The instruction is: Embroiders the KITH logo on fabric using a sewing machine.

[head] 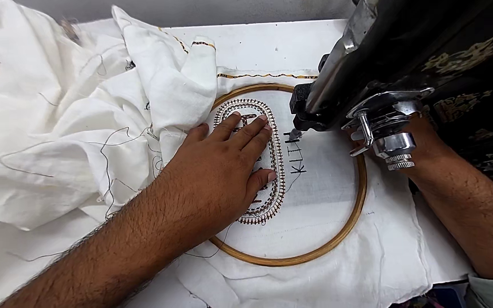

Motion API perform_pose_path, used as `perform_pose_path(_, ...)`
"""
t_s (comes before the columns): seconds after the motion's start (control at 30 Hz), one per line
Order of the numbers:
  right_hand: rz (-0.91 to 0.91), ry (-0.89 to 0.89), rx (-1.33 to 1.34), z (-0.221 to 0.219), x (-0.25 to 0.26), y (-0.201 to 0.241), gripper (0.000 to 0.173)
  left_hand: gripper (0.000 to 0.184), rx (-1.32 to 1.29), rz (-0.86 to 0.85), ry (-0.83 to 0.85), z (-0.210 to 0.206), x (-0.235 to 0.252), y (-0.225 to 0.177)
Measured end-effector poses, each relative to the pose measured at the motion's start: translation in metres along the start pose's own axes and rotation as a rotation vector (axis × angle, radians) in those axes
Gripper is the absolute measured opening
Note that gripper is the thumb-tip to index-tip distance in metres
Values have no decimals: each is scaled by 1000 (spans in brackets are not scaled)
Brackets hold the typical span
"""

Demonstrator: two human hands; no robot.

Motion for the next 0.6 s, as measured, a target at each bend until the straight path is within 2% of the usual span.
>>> perform_pose_path(0.13, -28, 32, -32, 5, -2, 2, 16, 68, 2, 1, -7, -1, 1, -1)
perform_pose_path(0.4, -75, 19, 66, 7, 0, 1, 23, 60, -33, -40, -59, 10, 1, -3)
perform_pose_path(0.5, -68, 21, 41, 12, 1, 2, 24, 64, -19, -47, -31, 8, -2, -4)
perform_pose_path(0.6, -133, 74, 16, 13, 4, 0, 24, 65, -10, -38, -23, 3, -2, -3)
Point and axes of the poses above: each hand's wrist, its own x-axis towards the middle knuckle, its own z-axis out of the back of the hand, y = z × x, the point moved 9 cm from there along x, towards the middle knuckle, and after that the axes turned 3 degrees about -z, right-handed, at the moved point
